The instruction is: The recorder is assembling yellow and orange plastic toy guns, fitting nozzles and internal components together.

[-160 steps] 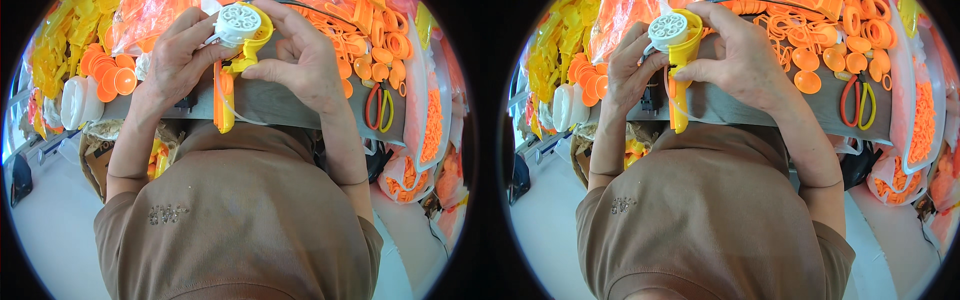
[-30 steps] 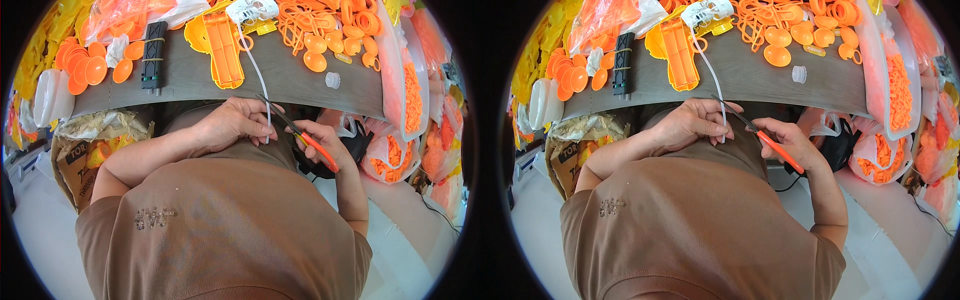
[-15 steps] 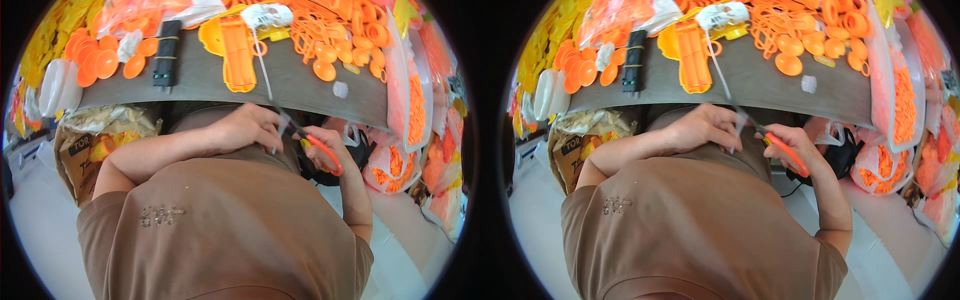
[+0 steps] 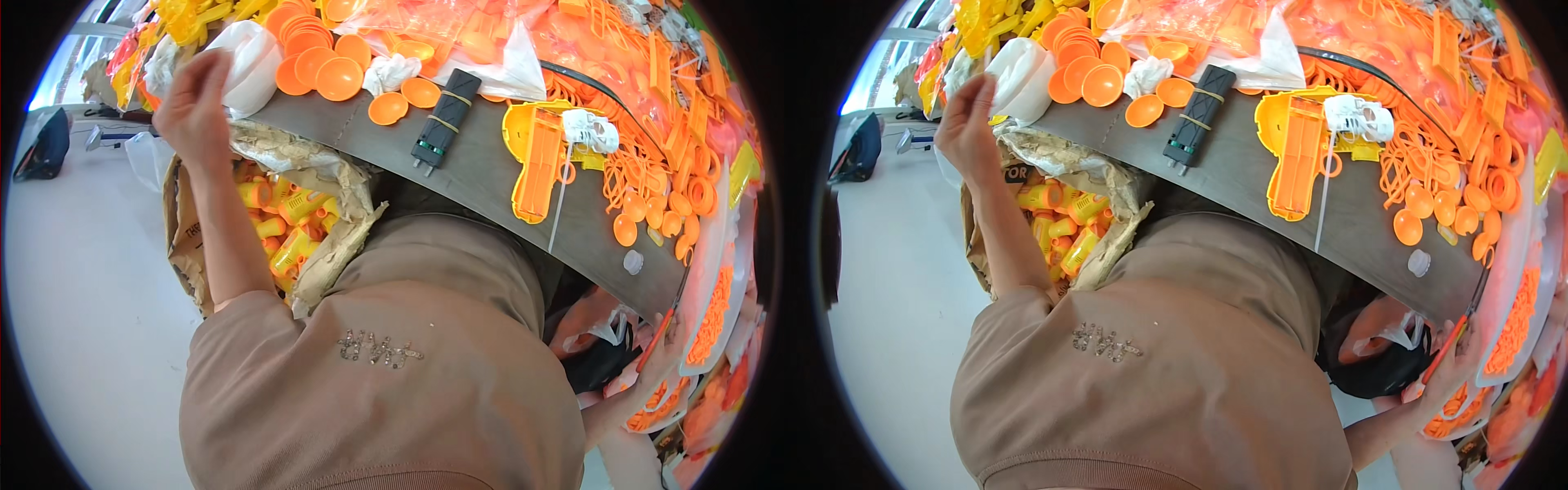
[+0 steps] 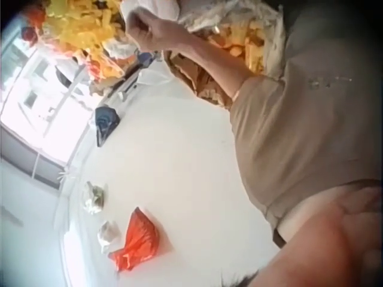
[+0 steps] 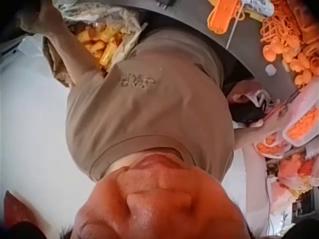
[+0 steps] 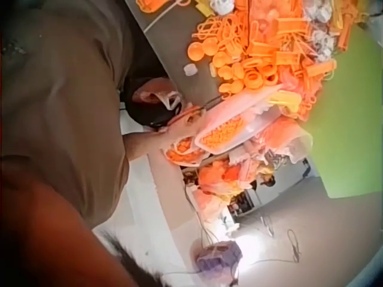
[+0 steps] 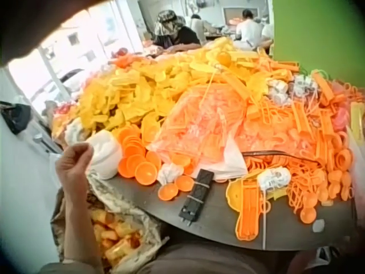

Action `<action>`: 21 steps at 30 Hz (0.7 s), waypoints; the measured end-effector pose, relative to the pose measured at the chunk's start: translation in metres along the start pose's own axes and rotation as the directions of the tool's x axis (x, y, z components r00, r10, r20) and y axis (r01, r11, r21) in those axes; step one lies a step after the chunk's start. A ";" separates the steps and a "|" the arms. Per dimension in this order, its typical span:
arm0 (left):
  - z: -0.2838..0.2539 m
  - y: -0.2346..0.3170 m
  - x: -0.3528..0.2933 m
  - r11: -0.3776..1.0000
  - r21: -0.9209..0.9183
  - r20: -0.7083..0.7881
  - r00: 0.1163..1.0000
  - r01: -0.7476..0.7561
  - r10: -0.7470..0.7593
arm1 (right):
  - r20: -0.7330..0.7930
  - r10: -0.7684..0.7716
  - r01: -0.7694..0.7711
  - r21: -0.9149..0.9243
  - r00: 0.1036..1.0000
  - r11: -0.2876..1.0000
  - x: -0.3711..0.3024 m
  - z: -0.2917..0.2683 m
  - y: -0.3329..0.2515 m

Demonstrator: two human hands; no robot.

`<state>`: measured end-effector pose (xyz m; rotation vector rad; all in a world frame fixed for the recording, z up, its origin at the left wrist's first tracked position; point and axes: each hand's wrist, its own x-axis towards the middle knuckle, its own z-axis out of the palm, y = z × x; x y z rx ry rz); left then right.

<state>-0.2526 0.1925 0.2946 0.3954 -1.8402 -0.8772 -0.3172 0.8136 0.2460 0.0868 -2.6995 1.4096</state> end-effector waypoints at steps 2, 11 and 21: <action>-0.027 -0.024 0.026 0.978 0.209 -0.006 1.000 -0.006 0.008 | -0.005 0.246 -0.244 -0.142 0.969 0.959 0.002 -0.004 0.029; -0.001 0.012 0.023 0.916 0.186 0.117 0.934 -0.355 0.338 | -0.041 0.023 -0.043 -0.578 0.999 0.815 0.004 0.038 -0.006; 0.165 0.134 -0.164 0.505 -0.644 0.658 -0.079 -0.575 0.749 | -0.121 -0.020 -0.073 -0.715 0.992 0.696 0.026 0.072 -0.033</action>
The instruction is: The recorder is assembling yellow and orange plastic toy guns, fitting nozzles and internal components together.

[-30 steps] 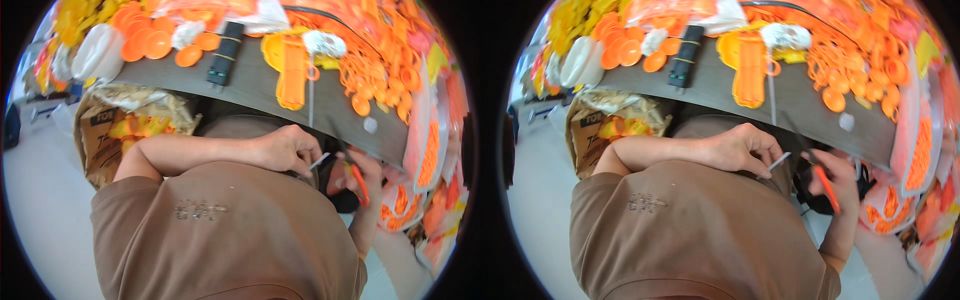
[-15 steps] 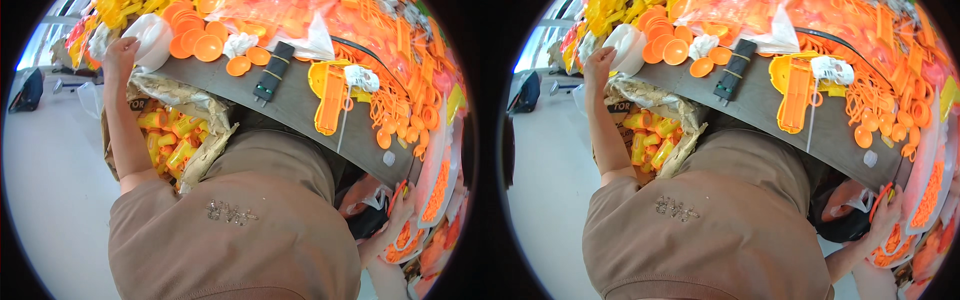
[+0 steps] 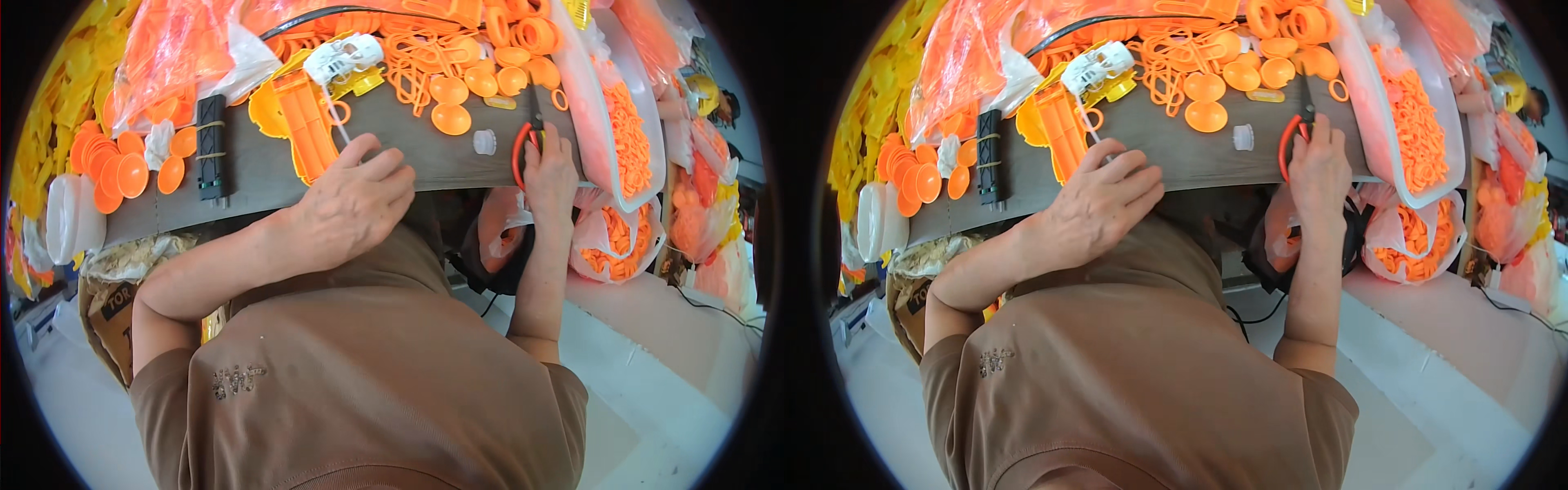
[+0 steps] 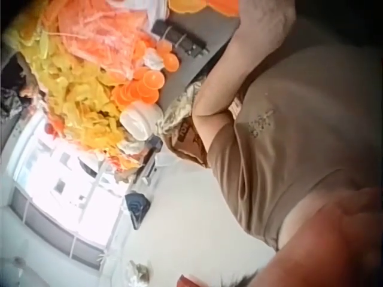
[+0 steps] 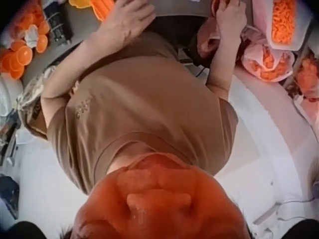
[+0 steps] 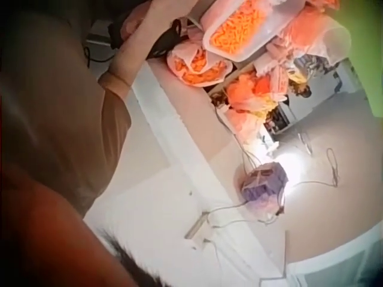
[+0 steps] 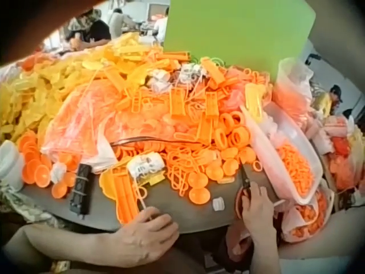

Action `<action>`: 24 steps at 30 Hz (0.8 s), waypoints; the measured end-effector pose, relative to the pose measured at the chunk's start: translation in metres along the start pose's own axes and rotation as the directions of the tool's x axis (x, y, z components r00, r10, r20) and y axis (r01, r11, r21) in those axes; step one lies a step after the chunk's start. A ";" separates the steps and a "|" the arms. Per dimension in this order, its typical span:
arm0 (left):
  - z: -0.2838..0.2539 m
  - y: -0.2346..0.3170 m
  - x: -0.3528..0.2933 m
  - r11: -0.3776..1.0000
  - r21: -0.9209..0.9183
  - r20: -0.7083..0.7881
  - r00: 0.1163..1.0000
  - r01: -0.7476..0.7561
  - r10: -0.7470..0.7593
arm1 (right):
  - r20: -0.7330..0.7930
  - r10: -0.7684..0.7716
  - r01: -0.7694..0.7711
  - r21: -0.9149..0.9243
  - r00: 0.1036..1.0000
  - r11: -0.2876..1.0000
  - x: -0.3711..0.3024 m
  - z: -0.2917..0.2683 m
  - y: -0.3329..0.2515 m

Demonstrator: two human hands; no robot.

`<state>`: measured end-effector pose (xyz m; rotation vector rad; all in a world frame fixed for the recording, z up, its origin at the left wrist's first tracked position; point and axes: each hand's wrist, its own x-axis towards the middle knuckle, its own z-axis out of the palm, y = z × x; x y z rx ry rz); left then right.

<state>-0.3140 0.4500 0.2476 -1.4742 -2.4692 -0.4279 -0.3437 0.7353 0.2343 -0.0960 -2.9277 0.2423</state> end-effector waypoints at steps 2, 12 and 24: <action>0.002 -0.006 0.005 0.999 0.034 0.046 0.999 -0.015 0.013 | -0.004 -0.027 0.026 -0.024 1.000 0.999 0.003 0.002 -0.004; -0.012 -0.025 0.008 1.000 -0.020 0.196 0.981 0.009 -0.005 | -0.153 -0.211 0.255 0.390 0.965 0.885 -0.019 0.006 -0.037; -0.008 -0.046 0.005 0.992 -0.125 0.222 0.975 0.008 0.020 | 0.099 -0.106 -0.064 0.955 0.989 0.289 -0.038 0.009 -0.072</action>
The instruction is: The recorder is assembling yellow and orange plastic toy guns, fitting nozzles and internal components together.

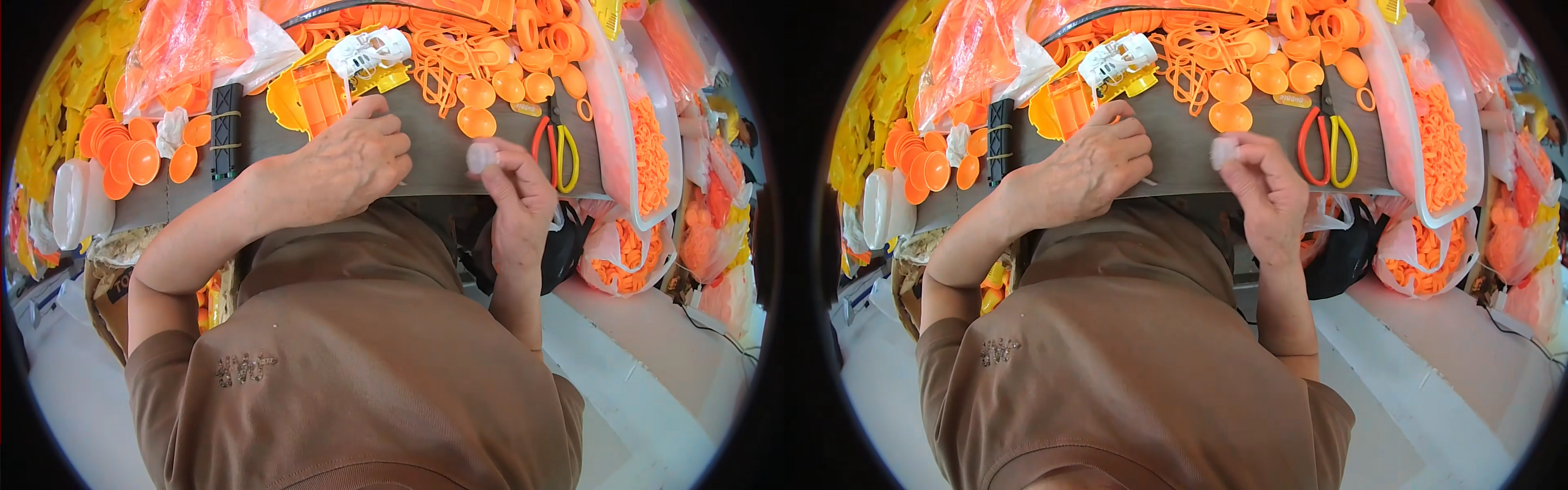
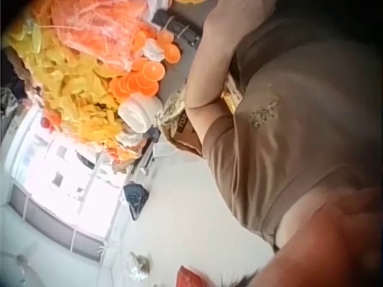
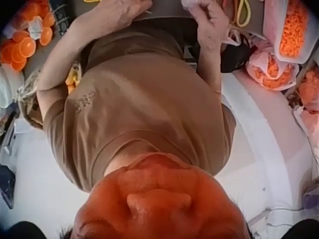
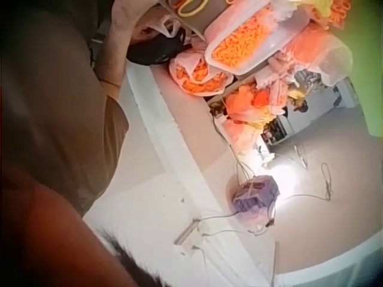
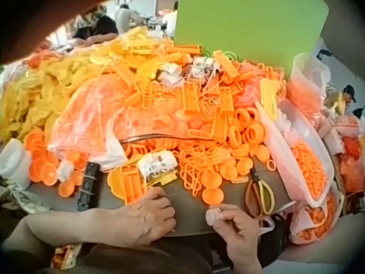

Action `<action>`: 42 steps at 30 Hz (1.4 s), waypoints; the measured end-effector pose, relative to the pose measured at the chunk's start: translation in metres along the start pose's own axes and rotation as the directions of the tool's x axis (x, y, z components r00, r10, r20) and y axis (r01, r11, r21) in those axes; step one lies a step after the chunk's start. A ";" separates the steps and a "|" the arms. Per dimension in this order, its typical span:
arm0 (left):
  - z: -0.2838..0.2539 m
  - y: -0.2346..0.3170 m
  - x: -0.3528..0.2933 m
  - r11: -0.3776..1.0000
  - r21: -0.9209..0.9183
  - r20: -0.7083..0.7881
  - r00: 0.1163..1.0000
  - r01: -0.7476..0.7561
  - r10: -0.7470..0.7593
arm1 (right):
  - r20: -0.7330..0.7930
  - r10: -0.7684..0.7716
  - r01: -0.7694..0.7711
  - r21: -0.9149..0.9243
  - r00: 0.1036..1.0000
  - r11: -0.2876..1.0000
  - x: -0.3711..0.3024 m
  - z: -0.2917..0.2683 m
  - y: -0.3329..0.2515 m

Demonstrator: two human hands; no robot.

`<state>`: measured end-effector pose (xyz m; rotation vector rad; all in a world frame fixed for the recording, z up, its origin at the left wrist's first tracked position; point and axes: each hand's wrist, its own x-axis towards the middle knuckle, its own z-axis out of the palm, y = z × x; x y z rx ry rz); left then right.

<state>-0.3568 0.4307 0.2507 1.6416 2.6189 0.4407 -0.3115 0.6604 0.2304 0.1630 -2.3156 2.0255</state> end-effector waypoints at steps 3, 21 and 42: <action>0.003 -0.003 0.001 0.979 -0.198 -0.191 0.979 0.039 -0.078 | 0.177 0.124 -0.175 0.312 0.976 0.934 0.003 0.010 0.002; -0.006 -0.001 -0.005 0.811 -0.568 -0.443 0.778 0.141 -0.446 | 0.385 0.089 -0.342 0.661 0.919 0.667 0.038 0.033 0.002; -0.004 -0.004 -0.007 0.795 -0.575 -0.496 0.691 0.192 -0.526 | 0.362 0.032 -0.238 0.540 0.932 0.807 0.048 0.043 -0.003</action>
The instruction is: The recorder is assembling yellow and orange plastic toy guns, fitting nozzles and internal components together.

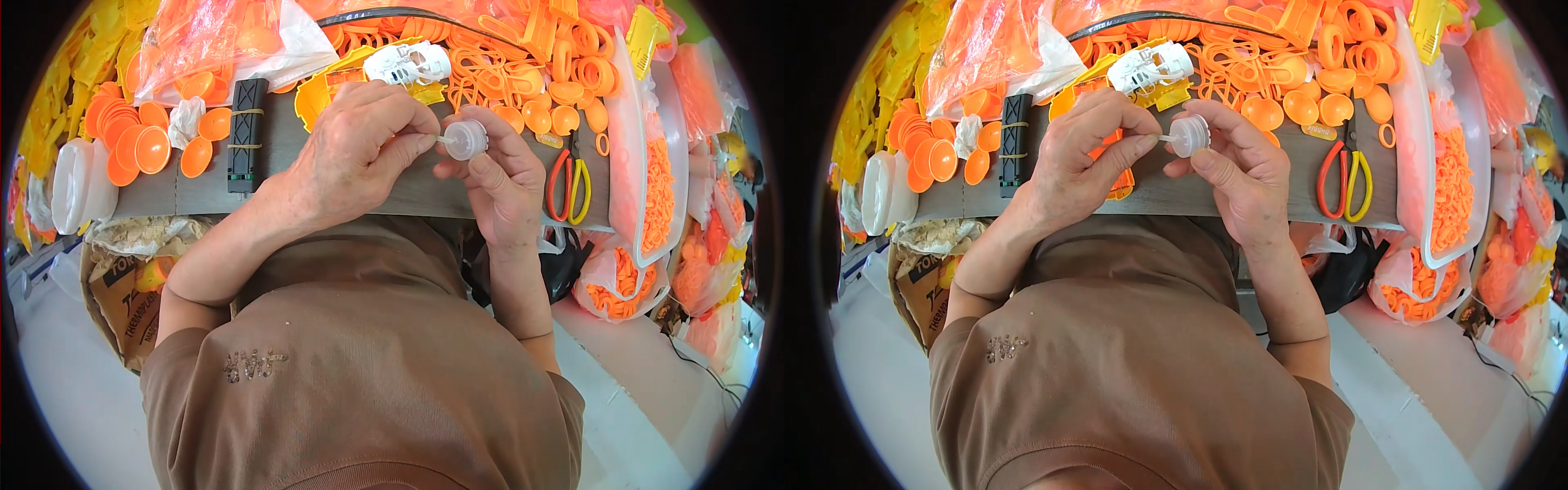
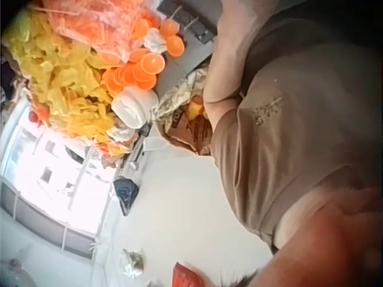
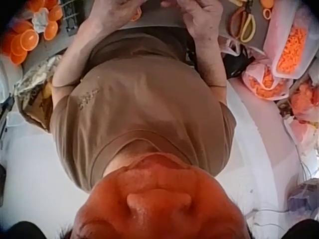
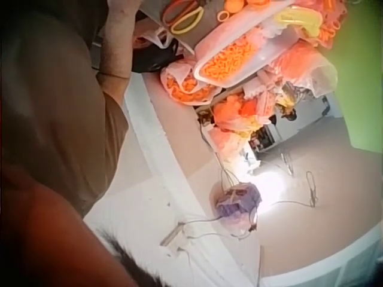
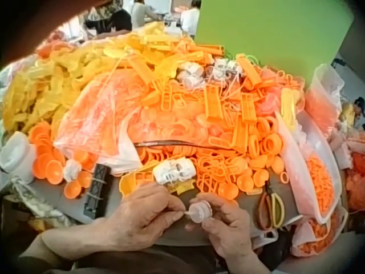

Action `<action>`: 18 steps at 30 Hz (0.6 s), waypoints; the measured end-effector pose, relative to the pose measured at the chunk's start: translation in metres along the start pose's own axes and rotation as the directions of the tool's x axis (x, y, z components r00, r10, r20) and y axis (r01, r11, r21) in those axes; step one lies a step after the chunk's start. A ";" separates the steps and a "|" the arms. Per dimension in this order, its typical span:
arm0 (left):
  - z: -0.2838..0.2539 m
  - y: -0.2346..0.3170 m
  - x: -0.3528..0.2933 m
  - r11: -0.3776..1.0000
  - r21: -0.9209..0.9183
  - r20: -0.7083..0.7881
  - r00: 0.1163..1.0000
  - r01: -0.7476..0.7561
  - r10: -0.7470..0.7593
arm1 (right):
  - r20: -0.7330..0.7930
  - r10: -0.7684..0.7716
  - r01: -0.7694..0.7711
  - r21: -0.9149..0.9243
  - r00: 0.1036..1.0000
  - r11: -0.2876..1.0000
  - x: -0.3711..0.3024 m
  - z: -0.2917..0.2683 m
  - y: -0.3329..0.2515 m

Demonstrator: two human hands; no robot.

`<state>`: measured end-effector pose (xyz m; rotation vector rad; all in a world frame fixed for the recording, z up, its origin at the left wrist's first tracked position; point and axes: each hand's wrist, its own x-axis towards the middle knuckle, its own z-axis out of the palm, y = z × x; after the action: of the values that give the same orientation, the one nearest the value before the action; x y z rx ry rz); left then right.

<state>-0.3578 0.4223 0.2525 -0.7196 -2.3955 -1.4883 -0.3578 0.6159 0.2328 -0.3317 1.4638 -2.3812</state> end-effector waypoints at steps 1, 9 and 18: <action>0.000 0.001 0.000 1.000 0.019 -0.016 1.000 -0.002 0.002 | 0.001 0.000 0.000 0.000 1.000 1.000 0.000 0.001 0.000; 0.000 0.004 0.000 0.998 0.065 -0.021 1.000 -0.016 0.017 | 0.014 -0.087 0.088 -0.107 0.996 0.990 0.004 0.003 -0.006; 0.001 0.007 0.000 0.999 0.032 0.026 1.000 -0.013 0.012 | 0.112 -0.213 0.240 -0.509 0.971 0.826 0.000 0.007 -0.015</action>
<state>-0.3543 0.4254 0.2574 -0.7495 -2.4233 -1.4403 -0.3575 0.6162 0.2498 -0.7269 2.1397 -2.0718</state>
